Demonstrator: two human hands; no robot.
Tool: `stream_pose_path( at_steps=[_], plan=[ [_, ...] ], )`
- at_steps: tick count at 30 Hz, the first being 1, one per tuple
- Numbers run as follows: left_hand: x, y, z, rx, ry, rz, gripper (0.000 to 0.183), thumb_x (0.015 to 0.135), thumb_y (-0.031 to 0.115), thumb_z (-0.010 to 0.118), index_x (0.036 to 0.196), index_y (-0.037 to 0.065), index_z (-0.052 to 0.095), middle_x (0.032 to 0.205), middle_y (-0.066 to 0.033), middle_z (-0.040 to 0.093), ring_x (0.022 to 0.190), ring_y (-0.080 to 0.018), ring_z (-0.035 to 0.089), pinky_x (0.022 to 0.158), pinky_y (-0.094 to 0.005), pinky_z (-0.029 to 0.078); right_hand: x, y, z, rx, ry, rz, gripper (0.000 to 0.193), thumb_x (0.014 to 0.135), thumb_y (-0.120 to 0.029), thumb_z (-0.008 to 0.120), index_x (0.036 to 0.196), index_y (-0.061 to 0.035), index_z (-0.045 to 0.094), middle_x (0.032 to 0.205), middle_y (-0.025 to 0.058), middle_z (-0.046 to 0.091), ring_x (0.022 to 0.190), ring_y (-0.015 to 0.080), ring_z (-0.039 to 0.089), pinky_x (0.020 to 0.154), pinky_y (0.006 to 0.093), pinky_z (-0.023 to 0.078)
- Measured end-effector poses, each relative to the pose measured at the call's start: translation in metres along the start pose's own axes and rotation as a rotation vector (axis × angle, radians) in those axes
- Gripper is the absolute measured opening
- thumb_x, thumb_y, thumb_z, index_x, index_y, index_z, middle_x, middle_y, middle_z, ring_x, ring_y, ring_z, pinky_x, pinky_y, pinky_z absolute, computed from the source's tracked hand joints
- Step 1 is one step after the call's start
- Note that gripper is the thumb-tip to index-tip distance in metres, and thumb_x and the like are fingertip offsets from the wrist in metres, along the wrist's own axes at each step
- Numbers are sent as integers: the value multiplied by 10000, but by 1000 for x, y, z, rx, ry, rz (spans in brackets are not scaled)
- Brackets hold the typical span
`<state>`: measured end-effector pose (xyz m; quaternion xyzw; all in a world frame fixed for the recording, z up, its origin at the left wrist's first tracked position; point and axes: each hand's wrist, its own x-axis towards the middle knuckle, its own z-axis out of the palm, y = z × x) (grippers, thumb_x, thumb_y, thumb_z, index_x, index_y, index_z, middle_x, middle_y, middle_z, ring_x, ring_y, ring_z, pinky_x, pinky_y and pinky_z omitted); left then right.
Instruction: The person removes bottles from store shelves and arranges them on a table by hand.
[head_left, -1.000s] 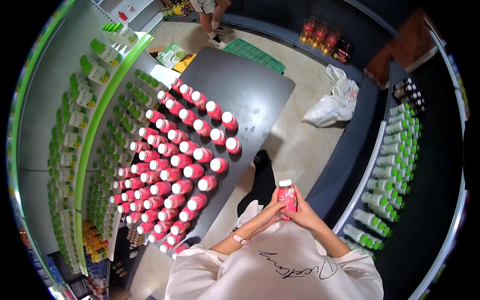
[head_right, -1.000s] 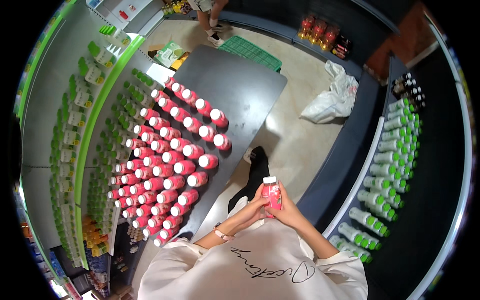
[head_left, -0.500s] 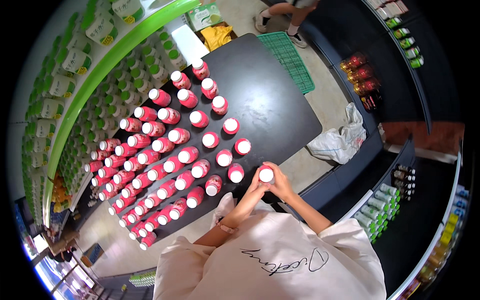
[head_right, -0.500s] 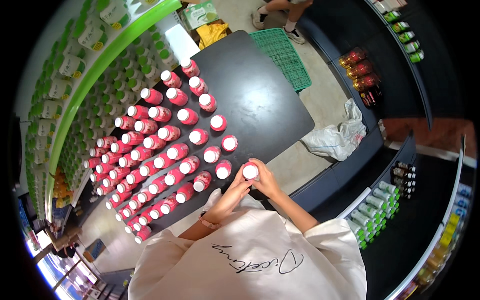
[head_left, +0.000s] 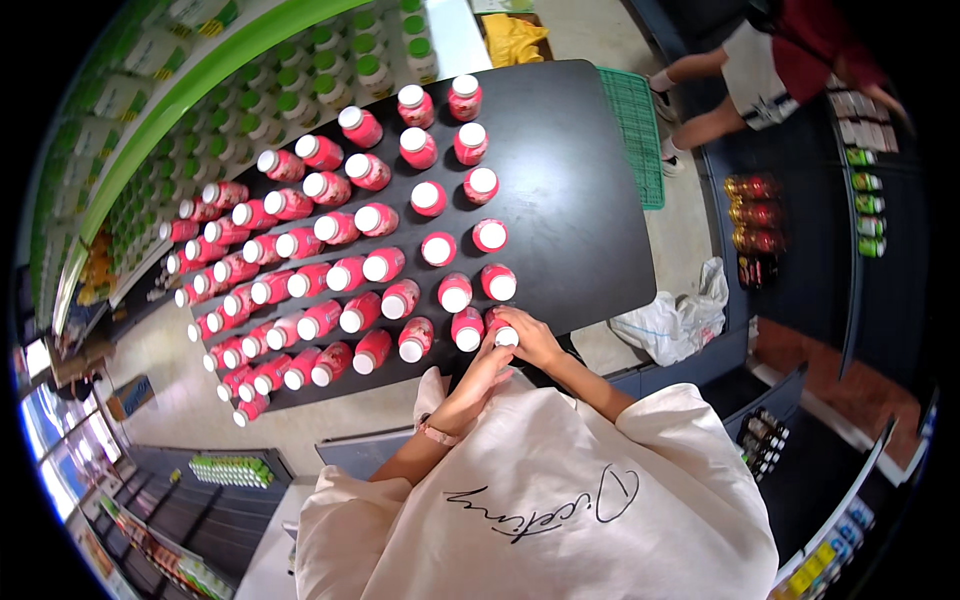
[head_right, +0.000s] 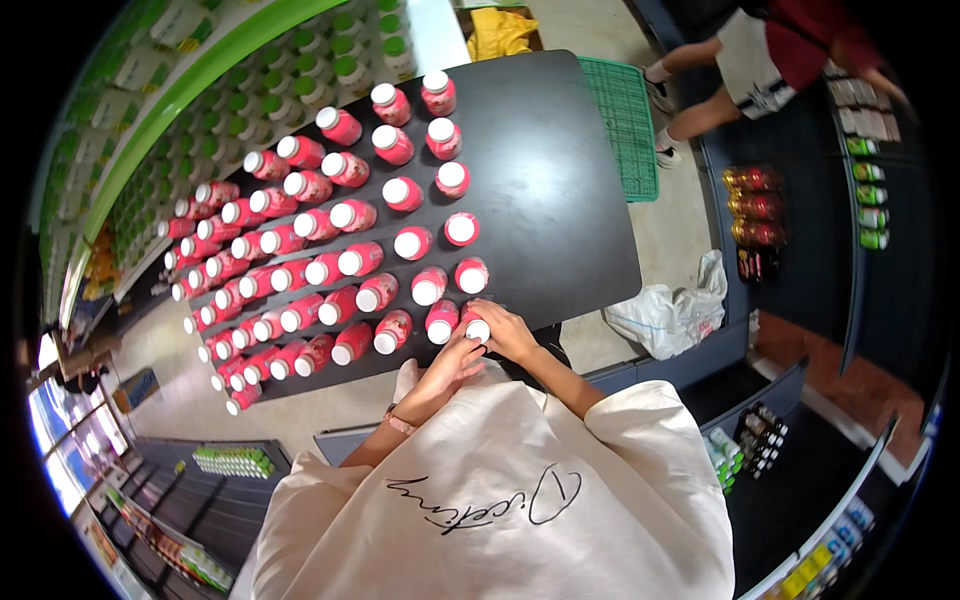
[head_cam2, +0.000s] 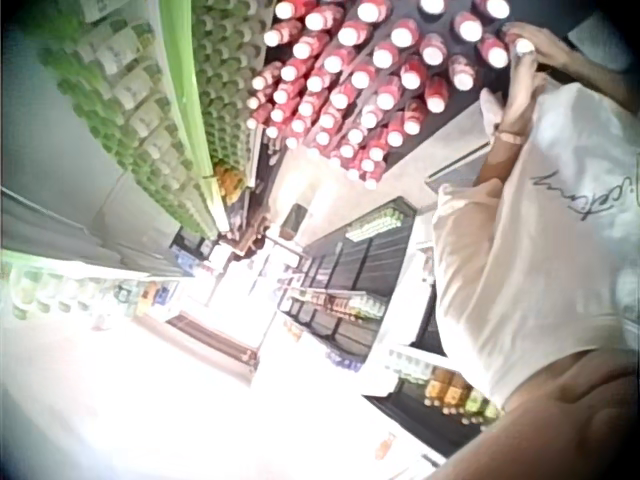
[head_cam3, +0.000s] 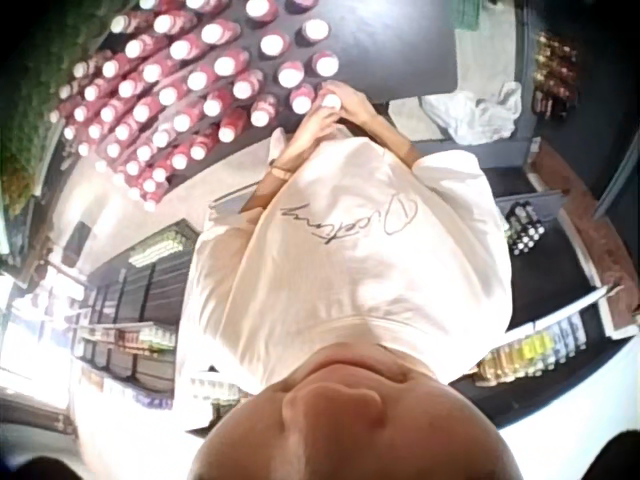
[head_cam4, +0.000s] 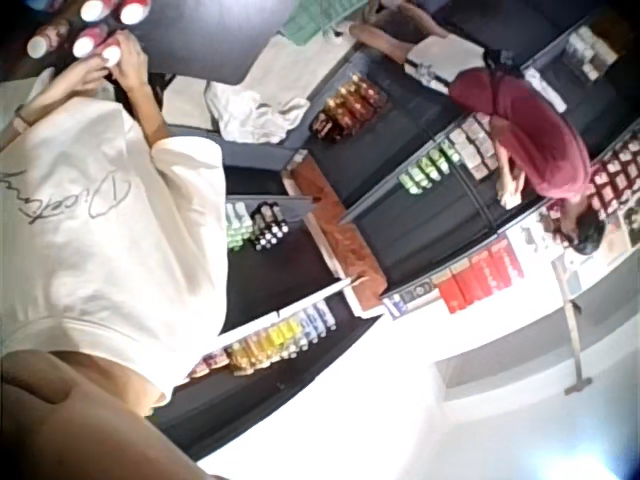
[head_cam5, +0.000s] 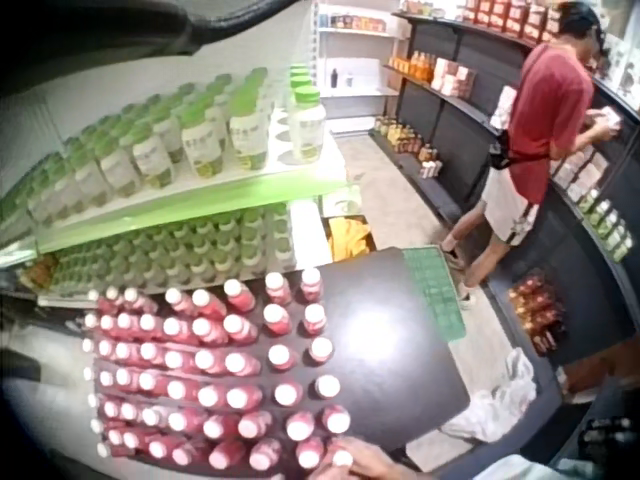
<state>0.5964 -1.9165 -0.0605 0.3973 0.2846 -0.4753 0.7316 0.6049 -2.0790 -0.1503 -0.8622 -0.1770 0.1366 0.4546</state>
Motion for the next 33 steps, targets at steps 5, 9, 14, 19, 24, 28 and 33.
stream_pose_path(
  at_steps=[5, 9, 14, 19, 24, 28, 33],
  plan=[
    [4, -5, 13, -113, 106, 56, 738, 870, 324, 526, 1468, 203, 111, 1412, -85, 293, 1295, -263, 310, 1029, -401, 288, 13, 8, -13, 27, -109, -114, 556, 672, -53, 690, 1194, -64, 497, 1198, 128, 554, 1114, 318, 532, 908, 401, 468],
    [20, -15, 25, -174, 220, 65, 742, 867, 335, 524, 1470, 258, 100, 1429, -52, 286, 1243, -275, 380, 1007, -373, 317, 21, 23, -24, 44, -252, -190, 610, 663, -80, 713, 1227, -88, 482, 1227, 118, 532, 1134, 306, 516, 896, 384, 475],
    [55, -43, 30, -243, 471, 179, 810, 836, 273, 604, 1469, 253, 98, 1278, -56, 431, 1135, -225, 461, 928, -353, 388, 38, 47, -41, -55, -450, -200, 643, 688, -22, 631, 1289, -152, 445, 1181, 131, 529, 1101, 332, 515, 857, 411, 484],
    [77, -46, 37, -445, 513, 340, 852, 777, 164, 688, 1452, 168, 167, 1217, -46, 481, 1063, -176, 510, 942, -384, 410, 51, 58, -51, -122, -585, -213, 594, 713, 1, 575, 1281, -119, 446, 1241, 133, 516, 1167, 301, 492, 911, 391, 471],
    [91, -43, 33, -442, 599, 369, 723, 781, 203, 675, 1390, 159, 287, 1159, -38, 524, 1036, -156, 522, 886, -355, 428, 51, 71, -55, -124, -625, -257, 655, 702, 15, 578, 1319, -105, 396, 1240, 150, 516, 1143, 312, 509, 896, 398, 472],
    [98, -34, 33, -414, 648, 390, 646, 791, 202, 640, 1360, 155, 336, 1175, -51, 528, 1049, -166, 526, 852, -360, 446, 44, 83, -63, -87, -591, -283, 672, 698, 29, 570, 1330, -93, 377, 1285, 138, 492, 1155, 298, 503, 917, 387, 466],
    [100, -37, 41, -419, 675, 497, 544, 839, 234, 568, 1338, 130, 376, 1186, -66, 524, 1048, -191, 533, 872, -396, 452, 40, 100, -72, -60, -556, -397, 573, 693, 26, 541, 1253, -75, 475, 1332, 116, 466, 1178, 283, 492, 954, 377, 451]
  ],
)
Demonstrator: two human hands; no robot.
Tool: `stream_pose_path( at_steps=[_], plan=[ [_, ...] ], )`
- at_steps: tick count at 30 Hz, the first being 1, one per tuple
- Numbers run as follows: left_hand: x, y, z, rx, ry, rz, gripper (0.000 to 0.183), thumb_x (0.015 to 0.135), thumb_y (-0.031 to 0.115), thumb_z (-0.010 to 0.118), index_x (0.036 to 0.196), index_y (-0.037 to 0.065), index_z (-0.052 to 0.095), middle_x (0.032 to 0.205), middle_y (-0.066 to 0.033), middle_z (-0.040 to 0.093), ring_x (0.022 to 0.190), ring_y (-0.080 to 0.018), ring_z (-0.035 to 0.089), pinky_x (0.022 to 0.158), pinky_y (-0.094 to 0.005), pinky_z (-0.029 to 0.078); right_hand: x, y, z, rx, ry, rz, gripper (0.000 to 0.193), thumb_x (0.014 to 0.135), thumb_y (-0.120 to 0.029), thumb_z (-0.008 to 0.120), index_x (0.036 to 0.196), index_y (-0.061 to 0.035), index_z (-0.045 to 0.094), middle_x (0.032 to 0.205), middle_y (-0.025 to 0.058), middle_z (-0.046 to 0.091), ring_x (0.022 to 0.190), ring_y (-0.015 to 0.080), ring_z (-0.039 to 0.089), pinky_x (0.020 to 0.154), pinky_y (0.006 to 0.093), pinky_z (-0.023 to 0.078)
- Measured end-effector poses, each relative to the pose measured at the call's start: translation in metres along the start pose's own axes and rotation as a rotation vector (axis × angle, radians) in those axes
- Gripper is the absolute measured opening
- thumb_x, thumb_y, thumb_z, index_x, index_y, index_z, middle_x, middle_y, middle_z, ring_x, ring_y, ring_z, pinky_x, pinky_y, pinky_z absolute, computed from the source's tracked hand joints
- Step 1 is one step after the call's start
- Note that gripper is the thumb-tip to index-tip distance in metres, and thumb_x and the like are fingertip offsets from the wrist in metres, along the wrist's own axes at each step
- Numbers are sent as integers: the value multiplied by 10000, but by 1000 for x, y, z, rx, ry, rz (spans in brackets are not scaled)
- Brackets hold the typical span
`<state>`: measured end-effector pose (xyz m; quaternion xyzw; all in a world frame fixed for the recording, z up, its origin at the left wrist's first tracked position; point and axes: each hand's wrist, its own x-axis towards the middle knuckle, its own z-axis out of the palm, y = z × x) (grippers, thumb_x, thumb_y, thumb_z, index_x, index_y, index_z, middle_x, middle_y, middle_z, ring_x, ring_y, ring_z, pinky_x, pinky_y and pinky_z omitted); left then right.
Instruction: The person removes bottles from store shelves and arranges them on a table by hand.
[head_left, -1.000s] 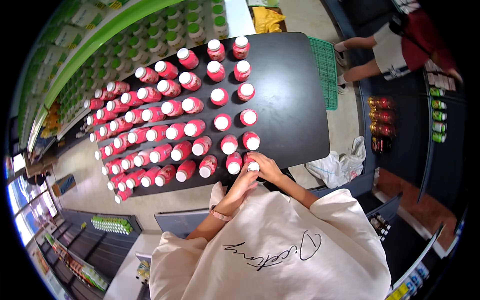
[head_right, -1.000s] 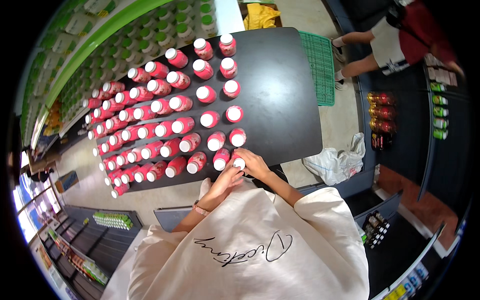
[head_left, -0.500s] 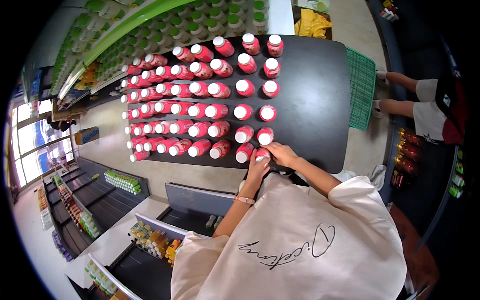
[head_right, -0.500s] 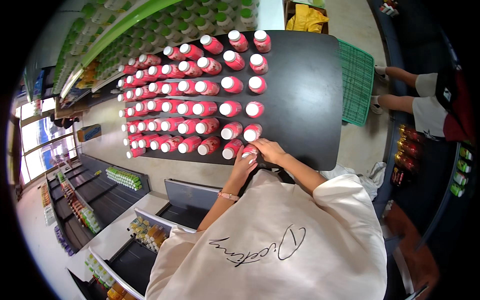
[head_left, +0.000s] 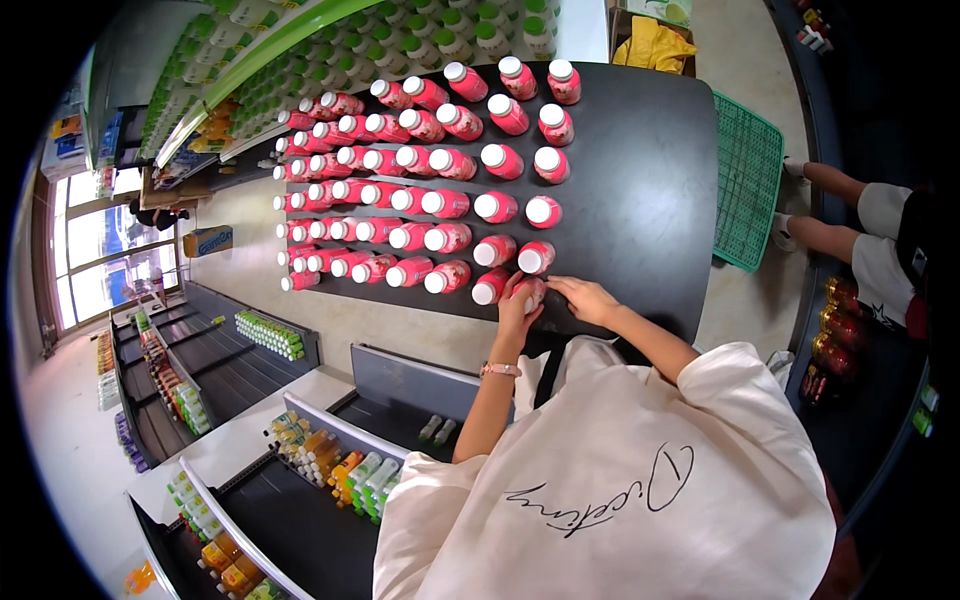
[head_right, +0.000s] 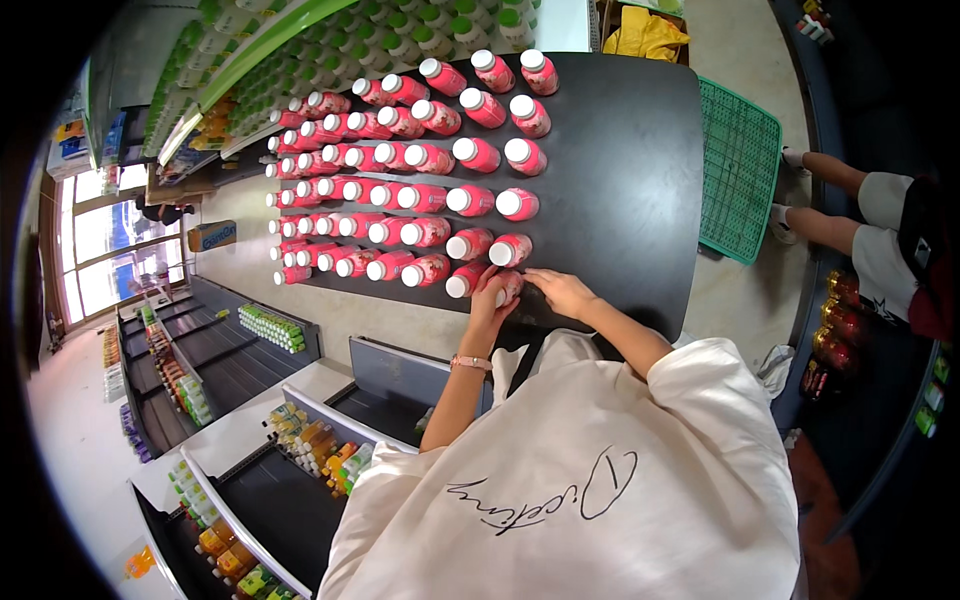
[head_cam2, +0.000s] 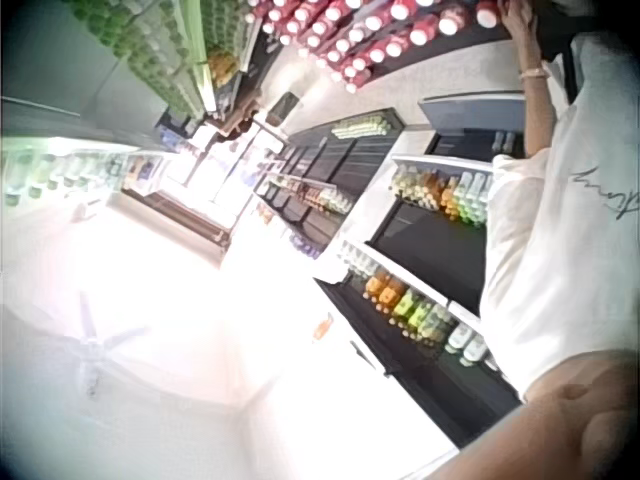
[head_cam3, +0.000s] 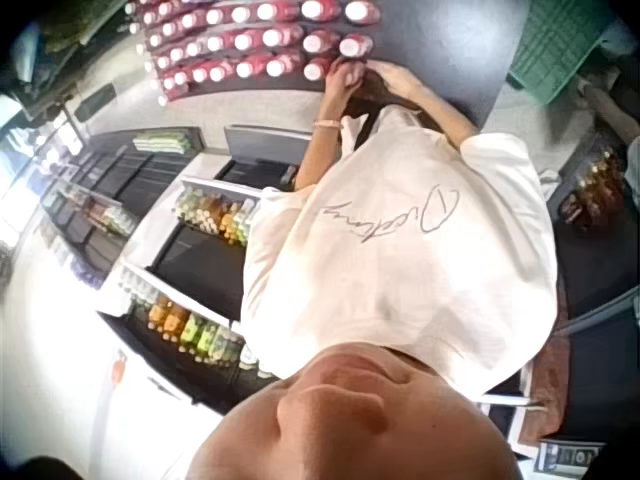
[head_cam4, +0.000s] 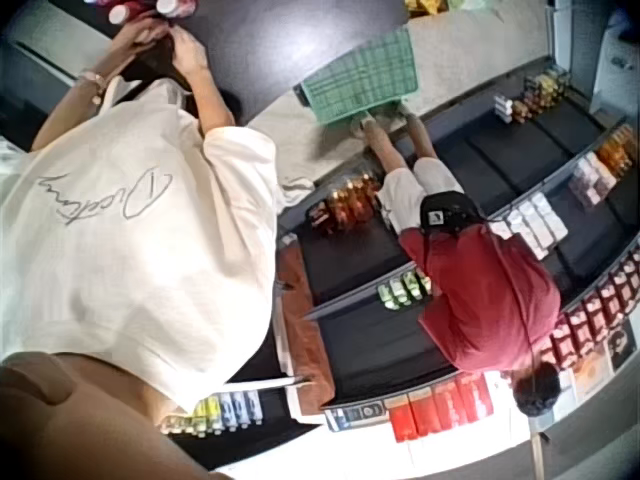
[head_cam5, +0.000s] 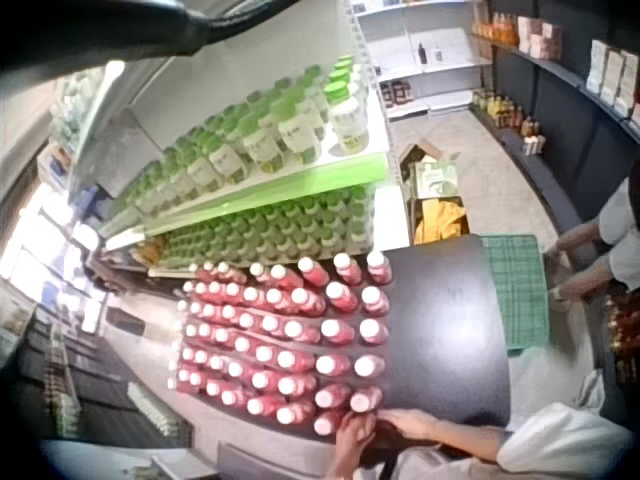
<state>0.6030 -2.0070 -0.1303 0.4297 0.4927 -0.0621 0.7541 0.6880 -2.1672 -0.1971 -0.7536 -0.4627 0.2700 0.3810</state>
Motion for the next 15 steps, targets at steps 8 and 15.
stream_pose_path(
  at_steps=[8, 15],
  plan=[
    [-1, -6, 1, 20, 55, -16, 534, 848, 255, 547, 1341, 137, 380, 1187, -75, 525, 1018, -210, 548, 836, -396, 479, -17, 21, 9, -306, -66, -224, 426, 740, -91, 579, 1165, -81, 549, 1330, 92, 481, 1265, 232, 421, 1082, 360, 318],
    [1, -11, -2, -24, 60, 20, 460, 862, 312, 531, 1285, 148, 452, 1182, -65, 520, 1003, -215, 552, 819, -401, 487, -47, 35, -4, -332, -67, -265, 410, 837, -259, 562, 1208, -91, 523, 1400, 95, 393, 1326, 222, 330, 1124, 423, 210]
  ],
)
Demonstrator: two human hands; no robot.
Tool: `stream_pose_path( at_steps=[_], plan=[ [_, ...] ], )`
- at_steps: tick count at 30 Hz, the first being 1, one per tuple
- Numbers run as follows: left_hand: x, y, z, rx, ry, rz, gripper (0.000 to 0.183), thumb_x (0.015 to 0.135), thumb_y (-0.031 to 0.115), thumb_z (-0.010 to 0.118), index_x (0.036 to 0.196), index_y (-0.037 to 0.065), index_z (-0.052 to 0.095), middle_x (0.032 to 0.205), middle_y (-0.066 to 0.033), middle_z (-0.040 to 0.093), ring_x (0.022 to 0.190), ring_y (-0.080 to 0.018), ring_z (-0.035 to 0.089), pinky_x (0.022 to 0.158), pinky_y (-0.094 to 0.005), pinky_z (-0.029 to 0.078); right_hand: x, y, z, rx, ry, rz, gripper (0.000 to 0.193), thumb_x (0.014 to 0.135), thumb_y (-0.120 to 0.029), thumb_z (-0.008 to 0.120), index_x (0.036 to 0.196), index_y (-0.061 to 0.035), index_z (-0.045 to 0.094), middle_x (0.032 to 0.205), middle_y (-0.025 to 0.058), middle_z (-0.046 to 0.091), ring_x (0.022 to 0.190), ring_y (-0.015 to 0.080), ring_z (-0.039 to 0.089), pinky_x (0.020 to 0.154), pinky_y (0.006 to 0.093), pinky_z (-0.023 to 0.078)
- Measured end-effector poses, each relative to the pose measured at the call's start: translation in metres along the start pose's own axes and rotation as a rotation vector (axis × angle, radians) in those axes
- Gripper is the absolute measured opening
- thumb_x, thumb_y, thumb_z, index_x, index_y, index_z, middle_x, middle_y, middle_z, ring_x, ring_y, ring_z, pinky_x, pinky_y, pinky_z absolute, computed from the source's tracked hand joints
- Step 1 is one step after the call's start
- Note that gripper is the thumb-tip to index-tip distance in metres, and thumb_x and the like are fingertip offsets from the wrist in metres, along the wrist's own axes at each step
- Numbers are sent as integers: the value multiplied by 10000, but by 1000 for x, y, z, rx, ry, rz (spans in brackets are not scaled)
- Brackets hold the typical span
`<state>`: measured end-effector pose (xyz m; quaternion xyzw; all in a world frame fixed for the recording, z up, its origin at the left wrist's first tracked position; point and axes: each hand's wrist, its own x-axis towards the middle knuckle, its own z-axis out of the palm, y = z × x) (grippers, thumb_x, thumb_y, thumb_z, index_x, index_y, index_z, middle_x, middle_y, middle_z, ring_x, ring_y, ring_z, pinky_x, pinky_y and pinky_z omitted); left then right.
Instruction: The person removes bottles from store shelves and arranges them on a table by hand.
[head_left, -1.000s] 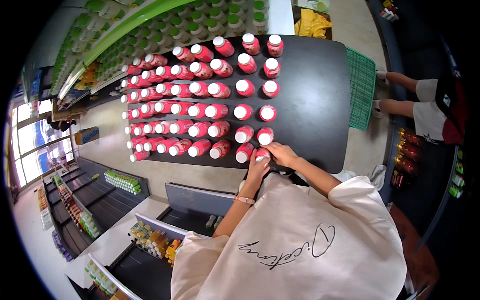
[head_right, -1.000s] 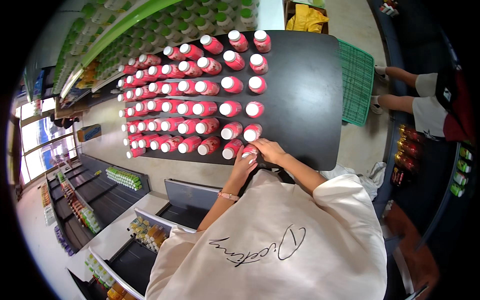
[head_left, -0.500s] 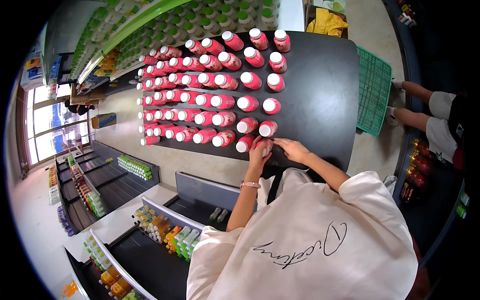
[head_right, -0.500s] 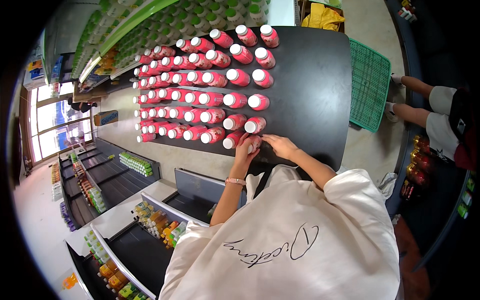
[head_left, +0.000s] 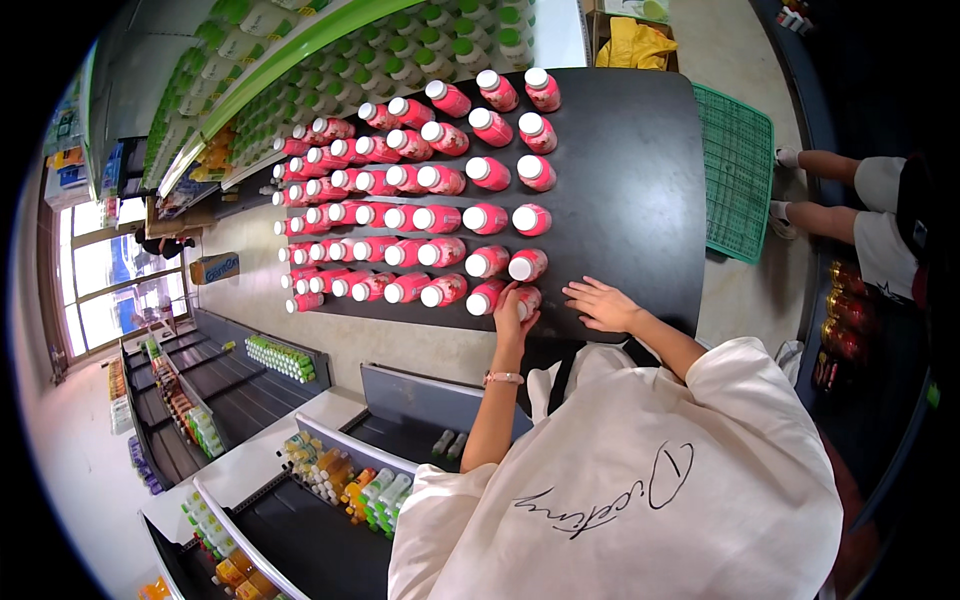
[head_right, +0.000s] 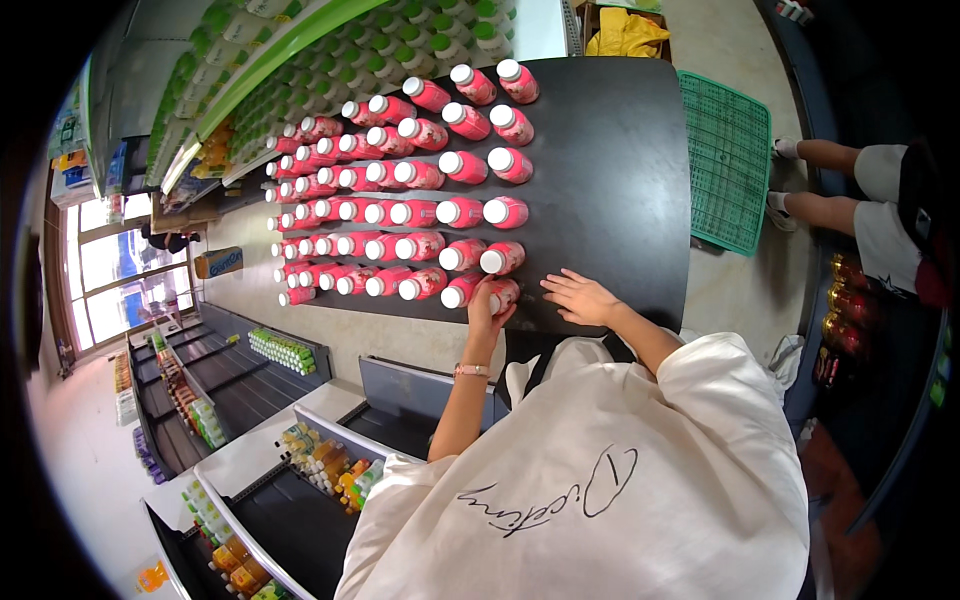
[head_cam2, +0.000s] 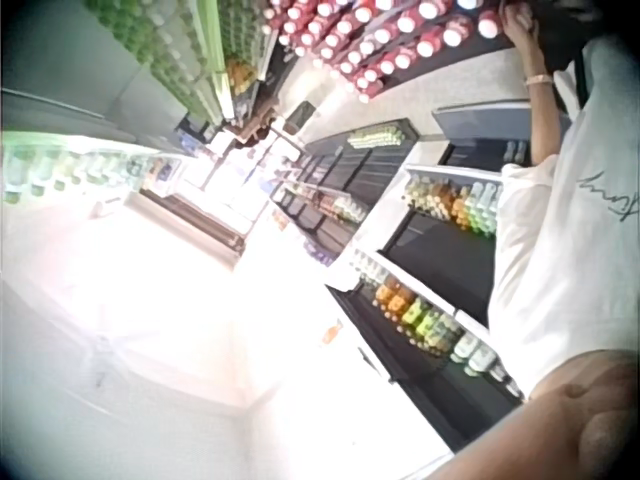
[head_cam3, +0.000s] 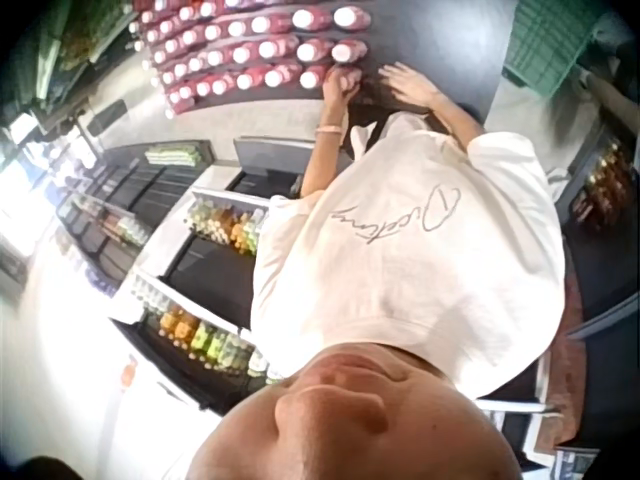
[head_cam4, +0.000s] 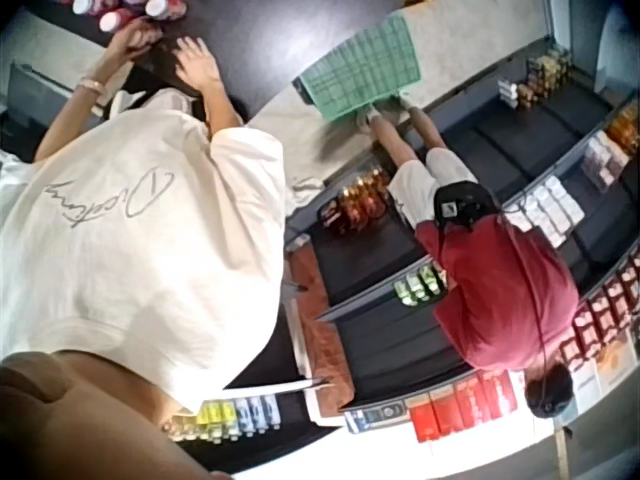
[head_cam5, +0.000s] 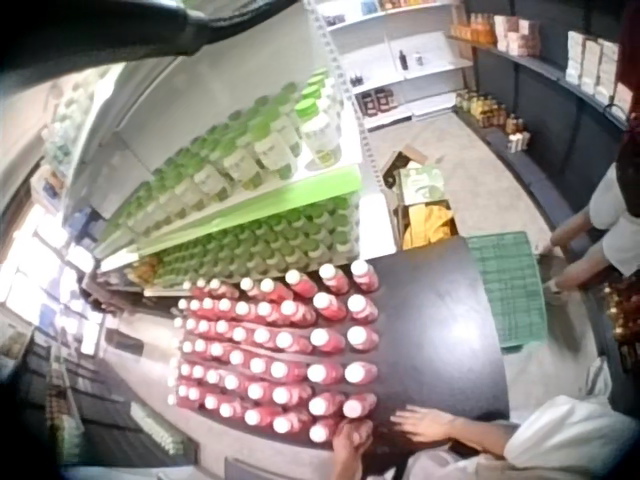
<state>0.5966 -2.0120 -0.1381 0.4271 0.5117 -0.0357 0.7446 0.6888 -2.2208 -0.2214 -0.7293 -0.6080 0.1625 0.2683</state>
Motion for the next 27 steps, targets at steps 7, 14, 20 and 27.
stream_pose_path(
  at_steps=[7, 14, 20, 27],
  plan=[
    [0, -1, 1, -5, 6, -8, 425, 881, 339, 517, 1260, 151, 473, 1205, -60, 494, 1035, -223, 534, 845, -416, 480, -5, 5, 1, -73, 3, -50, 445, 853, -299, 543, 1247, -96, 499, 1413, 93, 375, 1327, 226, 326, 1113, 434, 221],
    [2, -6, -1, -30, 39, -8, 440, 883, 362, 518, 1257, 135, 473, 1231, -72, 473, 1069, -228, 514, 878, -419, 470, -4, 10, 0, -76, 21, -87, 470, 814, -292, 561, 1242, -105, 511, 1408, 90, 387, 1318, 223, 338, 1111, 426, 232],
    [-7, -5, 14, 9, 77, 2, 422, 885, 369, 514, 1234, 133, 481, 1212, -66, 488, 1042, -214, 528, 844, -391, 491, -6, 13, 1, -53, 44, -91, 493, 798, -287, 564, 1253, -106, 511, 1412, 87, 386, 1320, 217, 336, 1111, 433, 231],
    [-1, -18, 26, 92, 73, 90, 364, 911, 367, 478, 1197, 142, 504, 1167, -53, 526, 1007, -198, 546, 781, -372, 519, -12, 16, 0, -69, 12, -90, 511, 802, -300, 555, 1265, -90, 502, 1421, 96, 378, 1325, 219, 331, 1117, 432, 212]
  ],
)
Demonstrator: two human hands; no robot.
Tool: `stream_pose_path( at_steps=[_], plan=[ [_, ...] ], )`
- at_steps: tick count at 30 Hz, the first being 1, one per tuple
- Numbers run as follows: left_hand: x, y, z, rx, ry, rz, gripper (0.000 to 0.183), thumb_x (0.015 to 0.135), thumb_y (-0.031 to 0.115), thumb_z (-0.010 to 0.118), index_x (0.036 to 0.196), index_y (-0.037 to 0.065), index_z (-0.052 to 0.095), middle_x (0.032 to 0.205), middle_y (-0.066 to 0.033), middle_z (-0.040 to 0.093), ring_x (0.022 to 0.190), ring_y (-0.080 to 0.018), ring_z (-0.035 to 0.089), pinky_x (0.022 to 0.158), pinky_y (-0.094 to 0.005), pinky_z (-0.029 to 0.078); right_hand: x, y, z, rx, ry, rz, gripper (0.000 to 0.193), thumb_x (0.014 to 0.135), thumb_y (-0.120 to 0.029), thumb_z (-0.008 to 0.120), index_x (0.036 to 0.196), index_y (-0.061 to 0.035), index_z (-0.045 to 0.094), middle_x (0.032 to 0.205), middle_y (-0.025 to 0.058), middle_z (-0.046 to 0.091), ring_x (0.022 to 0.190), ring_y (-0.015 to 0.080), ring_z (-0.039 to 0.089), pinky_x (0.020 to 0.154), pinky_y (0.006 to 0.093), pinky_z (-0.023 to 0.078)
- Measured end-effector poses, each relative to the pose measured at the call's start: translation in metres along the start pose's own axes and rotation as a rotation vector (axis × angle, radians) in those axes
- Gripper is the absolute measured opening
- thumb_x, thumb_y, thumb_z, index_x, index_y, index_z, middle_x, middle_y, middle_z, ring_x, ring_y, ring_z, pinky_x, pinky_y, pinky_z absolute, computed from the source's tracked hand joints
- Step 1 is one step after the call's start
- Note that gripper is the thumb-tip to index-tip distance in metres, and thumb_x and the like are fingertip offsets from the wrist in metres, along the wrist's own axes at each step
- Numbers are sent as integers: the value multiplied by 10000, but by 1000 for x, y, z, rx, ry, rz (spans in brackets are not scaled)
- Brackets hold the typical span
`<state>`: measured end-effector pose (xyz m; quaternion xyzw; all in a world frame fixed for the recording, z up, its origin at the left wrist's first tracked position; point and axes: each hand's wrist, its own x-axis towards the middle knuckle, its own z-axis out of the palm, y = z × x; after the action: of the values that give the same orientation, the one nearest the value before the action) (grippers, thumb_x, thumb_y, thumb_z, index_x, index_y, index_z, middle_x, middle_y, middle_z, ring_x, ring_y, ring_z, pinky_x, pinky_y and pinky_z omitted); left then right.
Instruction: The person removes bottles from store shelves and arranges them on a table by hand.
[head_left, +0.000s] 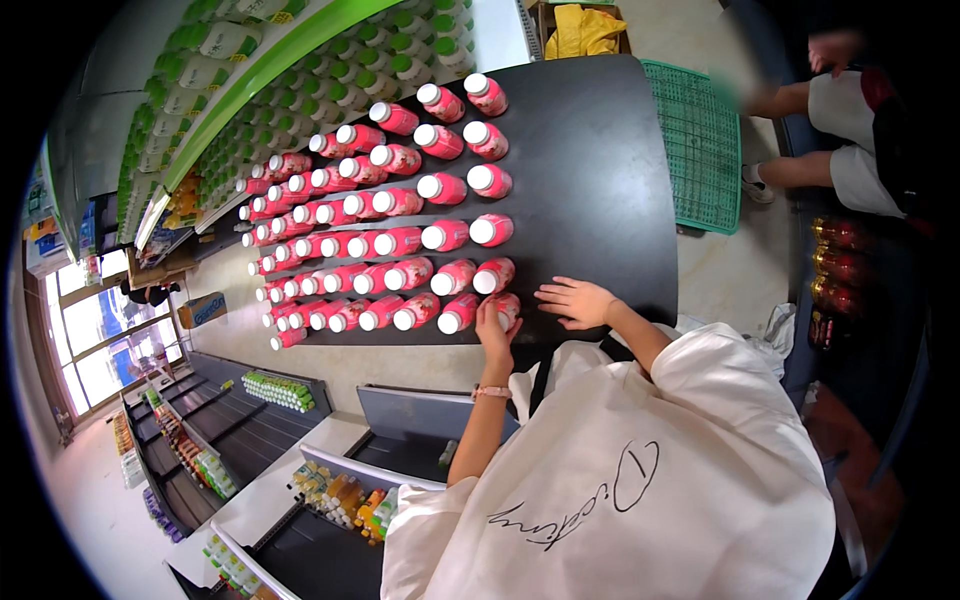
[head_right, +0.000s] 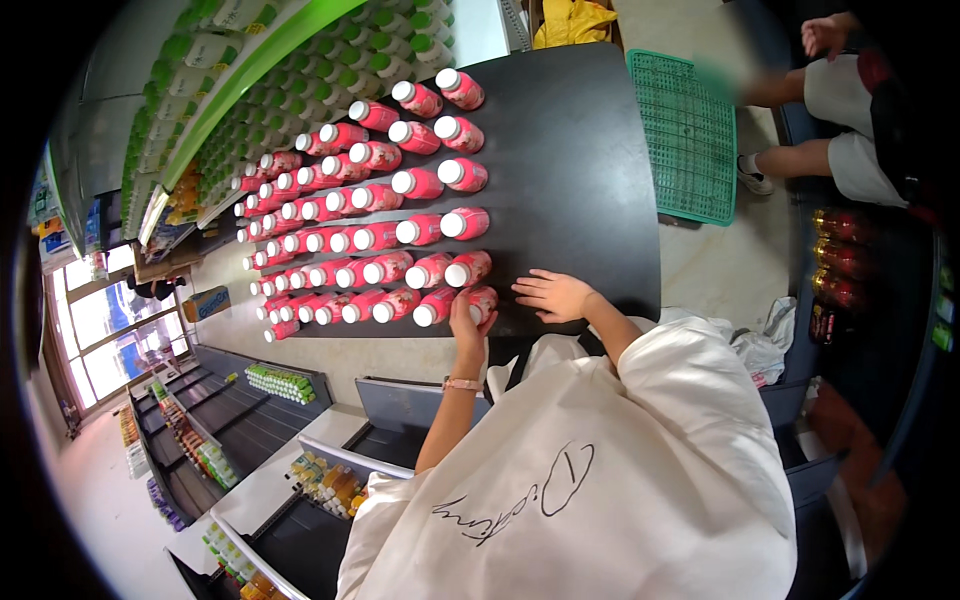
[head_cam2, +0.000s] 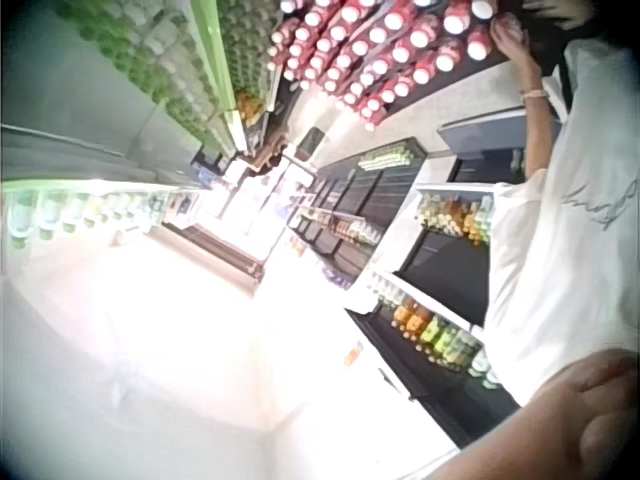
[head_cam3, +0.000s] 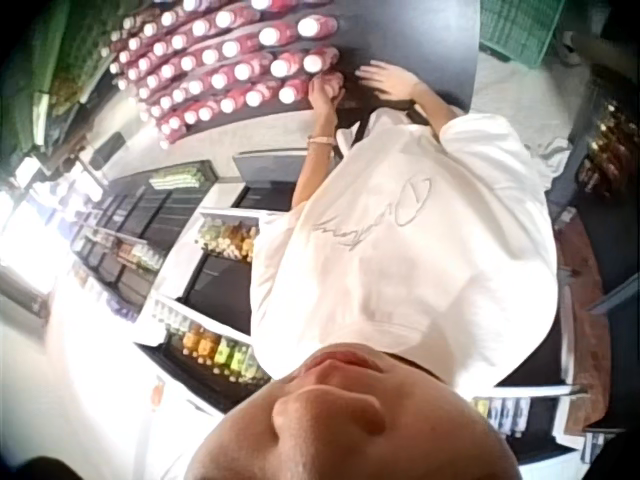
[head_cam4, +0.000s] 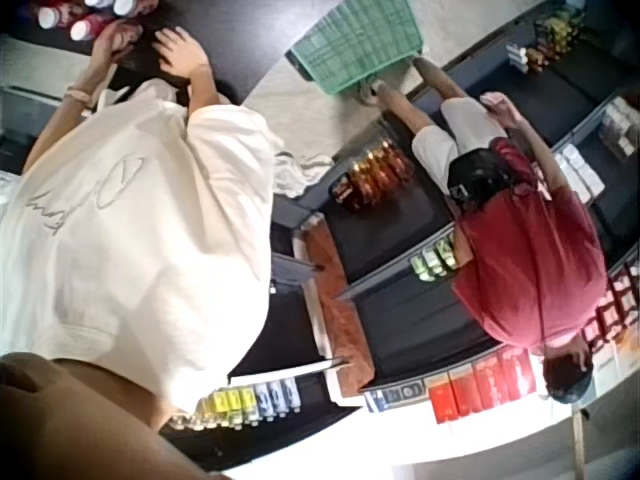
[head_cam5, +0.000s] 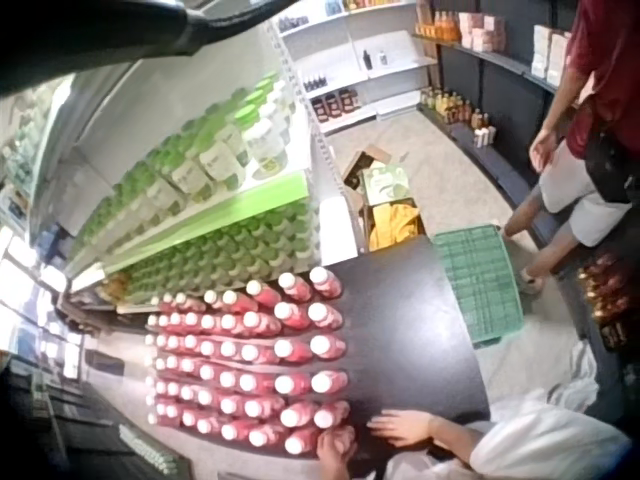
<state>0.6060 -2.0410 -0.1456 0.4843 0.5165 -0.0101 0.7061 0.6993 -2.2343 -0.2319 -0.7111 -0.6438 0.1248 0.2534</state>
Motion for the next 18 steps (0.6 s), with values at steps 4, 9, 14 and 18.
stream_pose_path(
  at_steps=[4, 9, 14, 18],
  plan=[
    [14, -9, -19, -45, -22, -55, 387, 890, 451, 496, 1155, 174, 542, 1134, -32, 564, 976, -190, 560, 725, -390, 527, 3, -1, 2, 68, 39, 0, 514, 807, -308, 560, 1266, -85, 500, 1405, 117, 396, 1311, 227, 354, 1113, 433, 221],
    [4, 6, -16, 60, 8, -14, 367, 906, 379, 424, 1158, 144, 549, 1094, -46, 584, 891, -161, 594, 679, -308, 534, 8, -4, 7, 79, 78, -22, 495, 809, -289, 548, 1259, -85, 509, 1402, 111, 402, 1310, 227, 356, 1112, 434, 222],
    [12, 2, -17, 66, 30, -43, 338, 911, 377, 425, 1145, 167, 549, 1119, -42, 552, 924, -182, 576, 673, -324, 536, 6, -1, 5, 58, 69, -20, 491, 806, -280, 544, 1257, -90, 514, 1408, 95, 397, 1319, 221, 340, 1115, 427, 219],
    [8, 4, -8, 72, 20, -34, 352, 908, 377, 436, 1154, 154, 551, 1130, -46, 546, 928, -184, 571, 673, -326, 535, 4, 0, 4, 70, 66, 5, 489, 798, -267, 549, 1254, -95, 515, 1405, 88, 401, 1316, 218, 344, 1116, 419, 220]
  ],
)
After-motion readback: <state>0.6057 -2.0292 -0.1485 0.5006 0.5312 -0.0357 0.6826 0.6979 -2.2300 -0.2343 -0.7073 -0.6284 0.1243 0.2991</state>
